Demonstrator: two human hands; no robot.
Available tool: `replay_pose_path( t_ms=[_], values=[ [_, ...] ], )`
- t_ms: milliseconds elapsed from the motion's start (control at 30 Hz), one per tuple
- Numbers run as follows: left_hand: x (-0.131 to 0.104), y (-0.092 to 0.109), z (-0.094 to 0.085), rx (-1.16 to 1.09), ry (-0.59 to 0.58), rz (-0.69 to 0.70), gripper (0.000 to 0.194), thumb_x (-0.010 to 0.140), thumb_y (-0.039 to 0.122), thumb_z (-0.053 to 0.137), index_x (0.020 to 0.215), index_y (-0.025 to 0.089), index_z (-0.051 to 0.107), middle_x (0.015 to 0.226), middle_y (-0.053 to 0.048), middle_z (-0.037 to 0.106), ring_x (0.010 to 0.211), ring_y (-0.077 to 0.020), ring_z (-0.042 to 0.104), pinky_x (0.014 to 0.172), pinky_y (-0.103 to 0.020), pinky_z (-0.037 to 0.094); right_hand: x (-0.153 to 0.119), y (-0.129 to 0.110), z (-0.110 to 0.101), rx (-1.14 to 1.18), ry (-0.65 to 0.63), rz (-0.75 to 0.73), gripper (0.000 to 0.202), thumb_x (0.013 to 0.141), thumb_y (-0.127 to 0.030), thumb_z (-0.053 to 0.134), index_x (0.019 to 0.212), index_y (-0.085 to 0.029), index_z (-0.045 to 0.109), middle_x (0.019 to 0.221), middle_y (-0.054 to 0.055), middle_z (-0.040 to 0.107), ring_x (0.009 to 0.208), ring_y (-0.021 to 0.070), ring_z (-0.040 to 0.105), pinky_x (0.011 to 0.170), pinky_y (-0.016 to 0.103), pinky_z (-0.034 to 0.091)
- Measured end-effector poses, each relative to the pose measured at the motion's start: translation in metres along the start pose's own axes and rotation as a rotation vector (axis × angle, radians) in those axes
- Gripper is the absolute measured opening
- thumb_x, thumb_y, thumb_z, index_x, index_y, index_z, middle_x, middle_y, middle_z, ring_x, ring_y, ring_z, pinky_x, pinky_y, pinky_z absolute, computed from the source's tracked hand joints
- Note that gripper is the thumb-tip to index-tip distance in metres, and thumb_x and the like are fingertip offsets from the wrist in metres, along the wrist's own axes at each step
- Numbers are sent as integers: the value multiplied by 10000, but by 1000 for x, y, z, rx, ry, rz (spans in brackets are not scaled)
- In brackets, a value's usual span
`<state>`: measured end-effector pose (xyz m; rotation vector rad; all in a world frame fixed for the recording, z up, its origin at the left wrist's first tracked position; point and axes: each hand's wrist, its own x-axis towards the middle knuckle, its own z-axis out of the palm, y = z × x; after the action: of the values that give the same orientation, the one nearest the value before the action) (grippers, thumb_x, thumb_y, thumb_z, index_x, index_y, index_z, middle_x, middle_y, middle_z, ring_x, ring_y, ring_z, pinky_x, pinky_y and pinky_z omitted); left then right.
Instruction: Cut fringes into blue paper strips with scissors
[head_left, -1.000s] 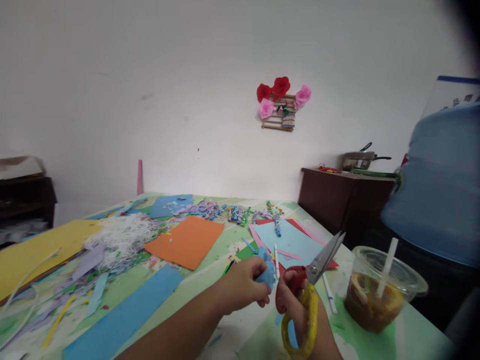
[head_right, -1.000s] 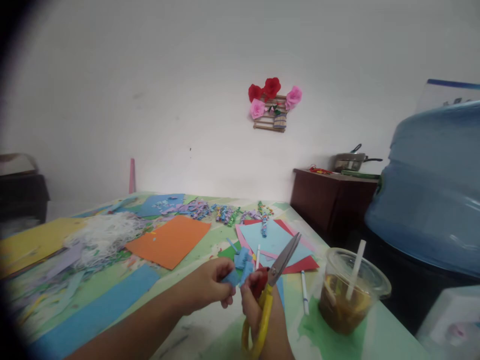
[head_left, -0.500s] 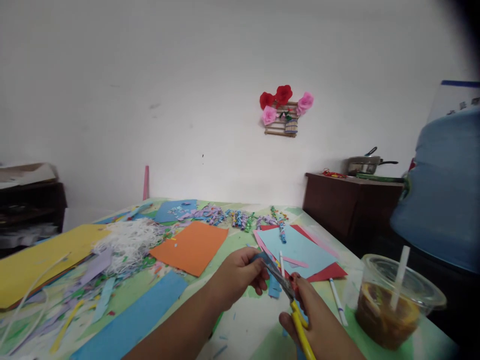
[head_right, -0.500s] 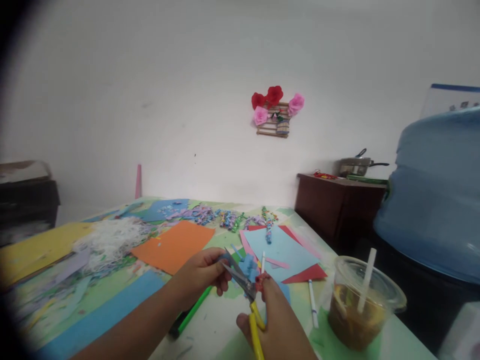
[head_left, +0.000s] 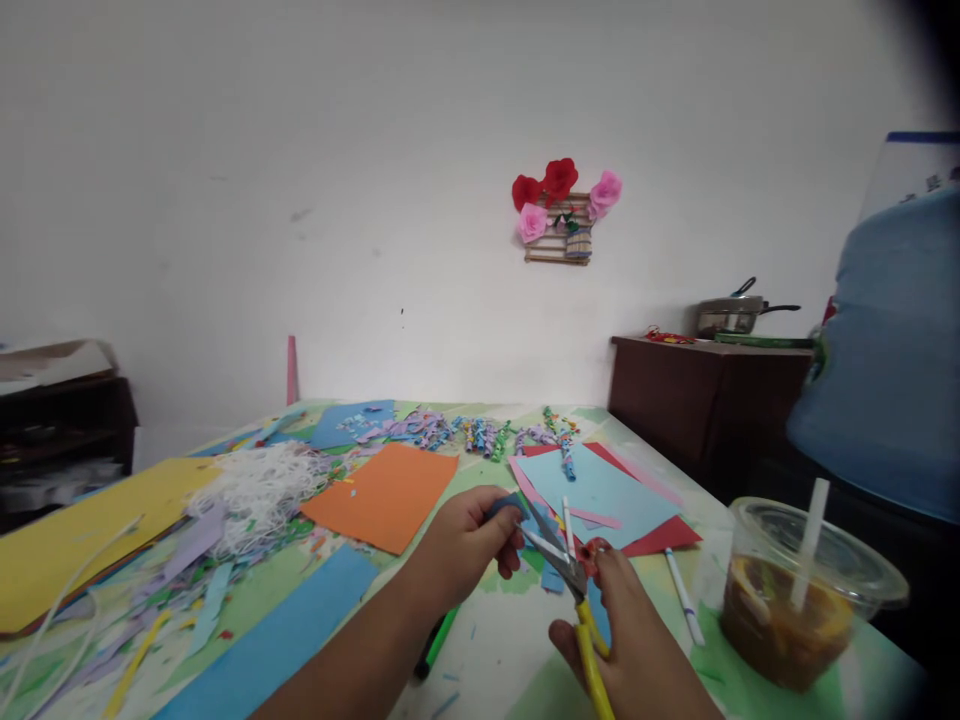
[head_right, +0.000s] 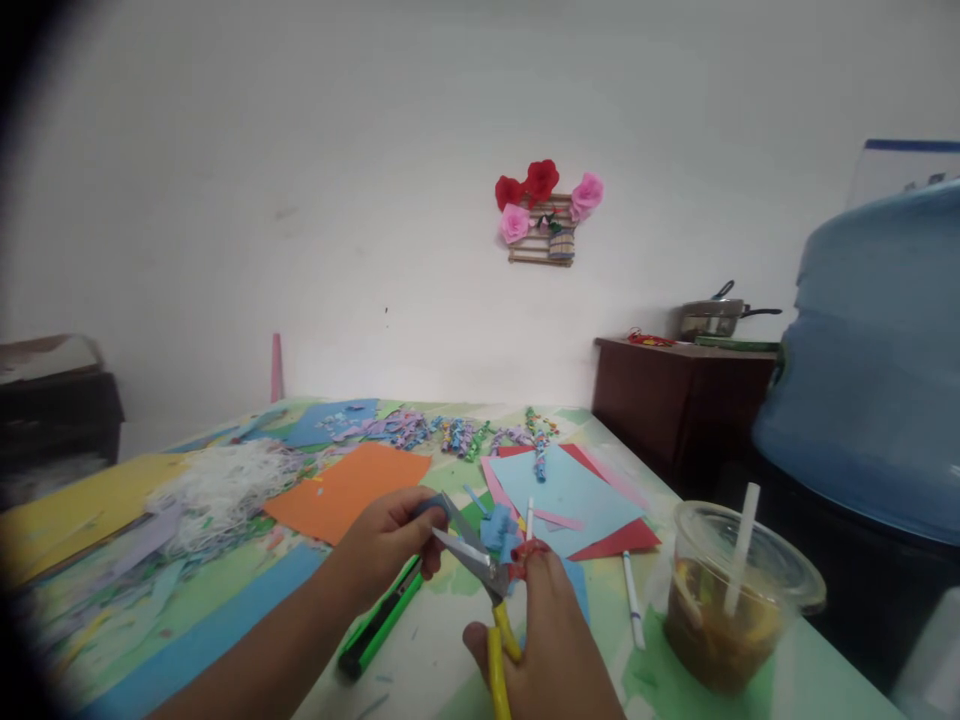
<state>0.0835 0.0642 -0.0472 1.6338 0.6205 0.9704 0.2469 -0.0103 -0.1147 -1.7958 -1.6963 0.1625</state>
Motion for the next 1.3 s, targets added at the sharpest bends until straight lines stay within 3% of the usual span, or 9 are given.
replay_pose_path(
  t_ms=[267,500,633,900,1000,1133,1300],
  values=[
    [-10,8,13,210,-53,111,234,792,243,381,589,151,451,516,34,451,408,-73,462,418,-186,360,-4,1,9,85,39,-92,666,712,-430,503,1225,-42,329,1293,225,378,1217,314,301,962,418,289],
    [-15,15,8,505,-71,280,208,770,185,398,571,167,455,516,22,459,485,-113,466,485,-216,330,-6,9,18,165,32,-143,661,710,-417,472,1224,-32,311,1234,229,450,1158,302,398,909,380,355],
    [-16,17,9,594,-63,315,214,763,155,381,555,176,424,503,29,446,471,-107,448,475,-212,306,-7,12,25,192,10,-193,671,707,-449,476,1235,-65,318,1249,199,449,1171,283,384,935,364,319],
    [-20,19,10,669,-42,352,194,730,139,378,542,187,390,502,31,415,483,-109,400,475,-213,284,-13,12,26,190,-48,-266,712,748,-485,412,1245,10,290,1289,239,392,1215,248,328,979,368,253],
    [-21,17,8,679,-31,363,176,715,137,388,547,187,393,518,29,408,496,-111,389,481,-213,283,-14,12,27,183,-57,-262,702,752,-454,427,1267,-11,253,1303,234,375,1220,244,320,991,389,229],
    [-19,16,9,682,-24,372,163,694,135,397,539,186,390,513,30,391,494,-113,378,482,-218,275,-15,9,23,182,-83,-260,698,747,-415,445,1293,-50,211,1313,208,371,1217,250,324,980,393,254],
    [-18,15,8,674,-40,373,150,686,127,399,548,183,404,521,26,405,502,-114,382,491,-220,280,-14,3,16,178,-135,-267,706,717,-396,484,1262,-7,263,1274,226,410,1201,277,343,959,365,290]
  ],
)
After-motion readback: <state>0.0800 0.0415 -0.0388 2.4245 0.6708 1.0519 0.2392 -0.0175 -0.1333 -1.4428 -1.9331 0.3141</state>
